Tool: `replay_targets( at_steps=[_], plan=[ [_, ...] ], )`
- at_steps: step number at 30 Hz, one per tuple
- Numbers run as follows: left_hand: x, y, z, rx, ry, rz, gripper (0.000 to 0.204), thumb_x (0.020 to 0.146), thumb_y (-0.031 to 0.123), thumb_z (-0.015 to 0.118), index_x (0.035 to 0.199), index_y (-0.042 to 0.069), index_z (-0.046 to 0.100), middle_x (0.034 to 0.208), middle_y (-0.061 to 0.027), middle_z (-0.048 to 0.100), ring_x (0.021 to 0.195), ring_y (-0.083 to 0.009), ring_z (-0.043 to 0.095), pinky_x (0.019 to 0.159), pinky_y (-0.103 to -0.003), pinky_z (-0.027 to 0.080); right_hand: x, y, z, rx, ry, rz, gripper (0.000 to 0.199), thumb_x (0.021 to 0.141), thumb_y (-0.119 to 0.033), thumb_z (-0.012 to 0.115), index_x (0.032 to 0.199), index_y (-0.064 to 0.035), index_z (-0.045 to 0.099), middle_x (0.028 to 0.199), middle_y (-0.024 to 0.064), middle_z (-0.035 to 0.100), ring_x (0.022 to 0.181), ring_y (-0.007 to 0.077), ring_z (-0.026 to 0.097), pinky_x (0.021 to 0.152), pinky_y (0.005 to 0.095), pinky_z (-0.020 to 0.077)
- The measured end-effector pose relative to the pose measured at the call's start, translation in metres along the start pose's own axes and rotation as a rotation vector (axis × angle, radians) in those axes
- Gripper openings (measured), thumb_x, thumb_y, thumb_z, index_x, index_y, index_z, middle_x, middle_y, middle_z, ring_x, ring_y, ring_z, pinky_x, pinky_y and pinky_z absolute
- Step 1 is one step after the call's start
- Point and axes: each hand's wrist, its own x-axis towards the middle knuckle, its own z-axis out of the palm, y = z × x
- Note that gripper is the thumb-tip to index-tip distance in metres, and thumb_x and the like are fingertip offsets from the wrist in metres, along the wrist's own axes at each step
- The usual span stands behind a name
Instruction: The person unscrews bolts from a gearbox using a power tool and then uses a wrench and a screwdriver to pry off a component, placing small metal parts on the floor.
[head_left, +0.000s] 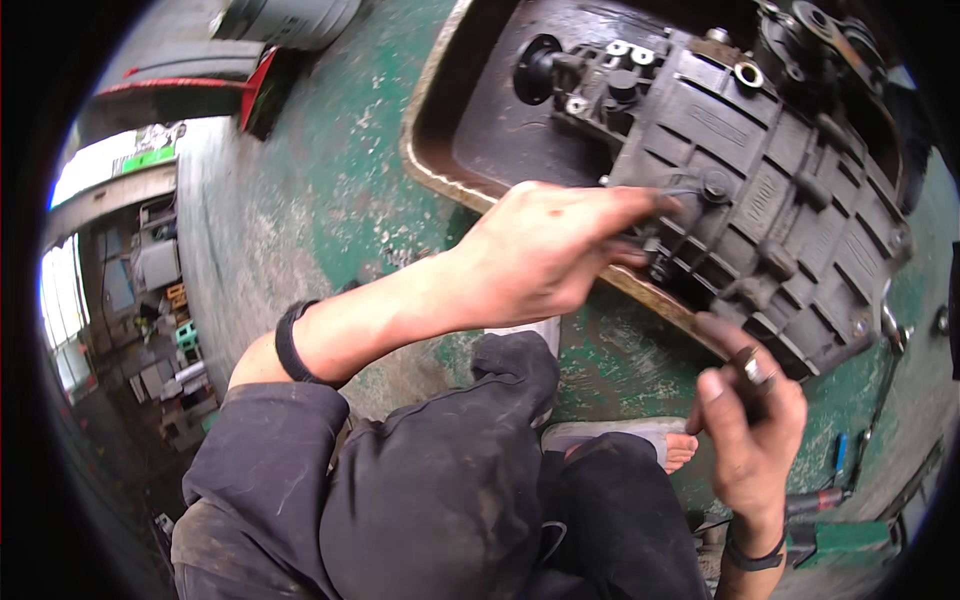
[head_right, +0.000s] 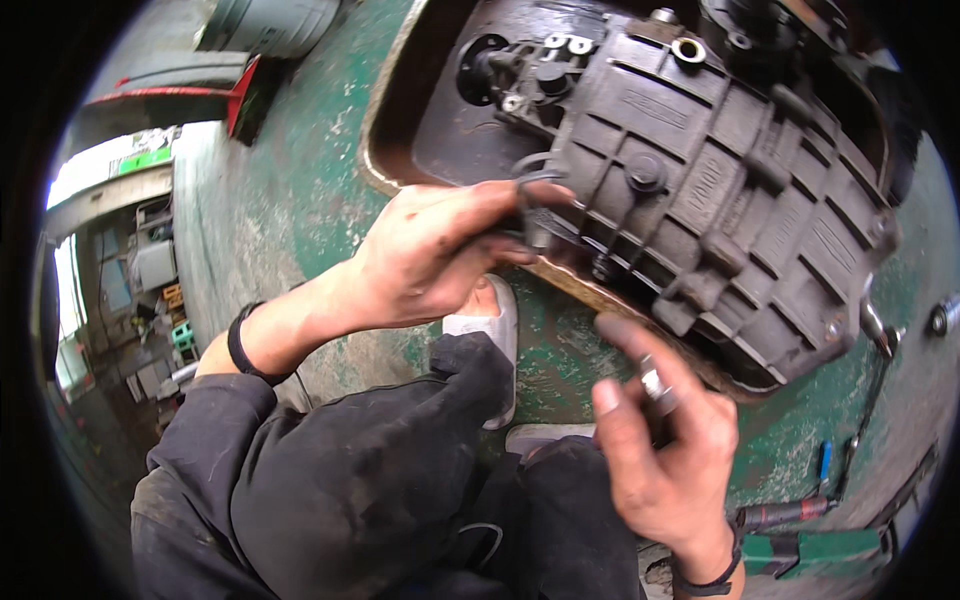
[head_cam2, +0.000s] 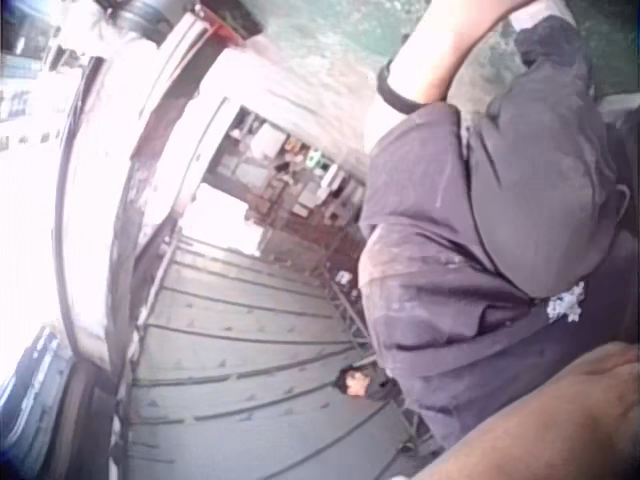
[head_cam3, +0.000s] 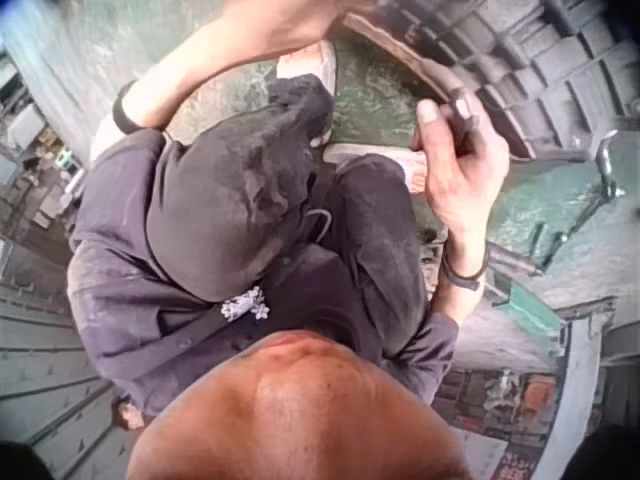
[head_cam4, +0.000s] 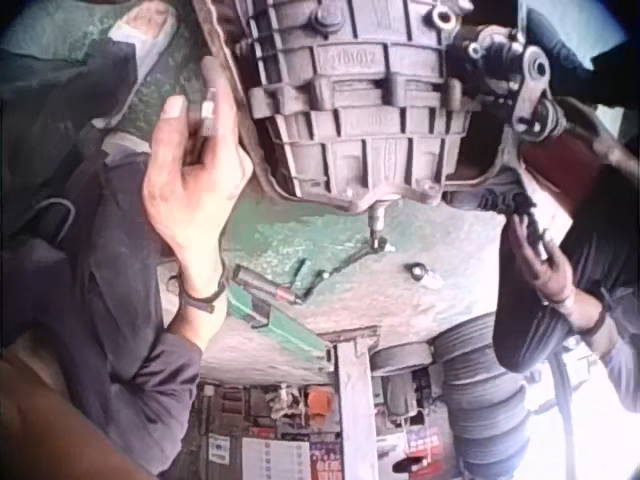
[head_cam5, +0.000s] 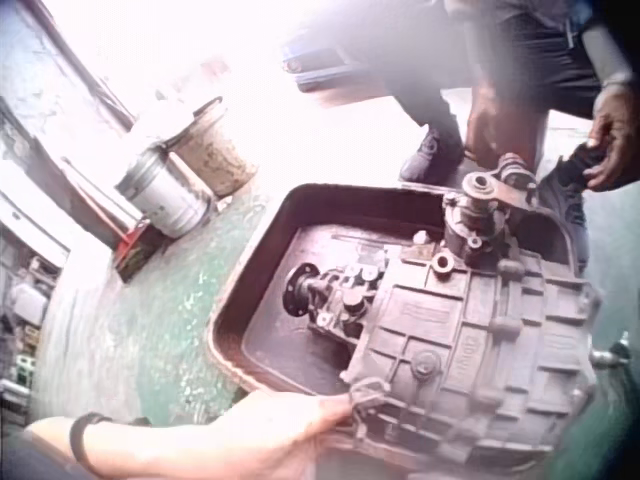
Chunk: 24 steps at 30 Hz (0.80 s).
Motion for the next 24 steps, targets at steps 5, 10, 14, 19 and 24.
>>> replay_targets(
  at_steps=[5,10,14,19,24],
  plan=[
    [-0.16,-0.018,-0.033,0.119,0.281,-1.039,0.03,0.091,0.007,0.062,0.119,0.0,0.057,0.085,-0.0143,0.071,0.076,-0.0194,0.07,0.069,-0.032,0.053,-0.013,0.033,0.023,-0.292,-0.325,-0.247,0.032,0.083,-0.001,0.068,0.115,0.0032,0.062,0.082,0.0193,0.067,0.063,0.0293,0.067,0.06,0.0327,0.0521],
    [-0.283,-0.079,-0.04,0.27,0.429,-1.448,0.031,0.087,0.016,0.072,0.106,-0.003,0.056,0.074,-0.0123,0.068,0.068,-0.0191,0.065,0.064,-0.034,0.05,-0.021,0.048,0.032,-0.296,-0.328,-0.117,0.026,0.085,-0.002,0.066,0.111,0.0017,0.064,0.083,0.0181,0.068,0.065,0.0286,0.068,0.061,0.0335,0.0522],
    [-0.333,-0.147,-0.058,0.38,0.467,-1.467,0.026,0.085,0.021,0.074,0.091,0.001,0.059,0.072,-0.01,0.069,0.066,-0.0189,0.066,0.064,-0.034,0.051,-0.023,0.053,0.039,-0.326,-0.357,-0.078,0.023,0.086,-0.003,0.066,0.109,0.0022,0.064,0.085,0.018,0.069,0.066,0.0264,0.069,0.061,0.0327,0.0522],
    [-0.374,-0.198,-0.054,0.27,0.585,-1.593,0.017,0.087,0.018,0.068,0.09,0.002,0.06,0.075,-0.0105,0.069,0.06,-0.0205,0.066,0.058,-0.036,0.052,-0.024,0.058,0.042,-0.335,-0.286,-0.096,0.023,0.086,-0.003,0.067,0.108,0.0024,0.064,0.084,0.0181,0.069,0.066,0.0264,0.069,0.061,0.0327,0.0523],
    [-0.385,-0.224,-0.041,0.362,0.366,-1.519,0.018,0.084,0.011,0.069,0.097,0.0,0.064,0.081,-0.0107,0.069,0.066,-0.0217,0.068,0.055,-0.035,0.055,-0.021,0.066,0.038,-0.408,-0.227,-0.074,0.023,0.085,-0.008,0.067,0.107,-0.0006,0.065,0.085,0.0206,0.069,0.073,0.0347,0.07,0.064,0.0381,0.0546]
  ],
)
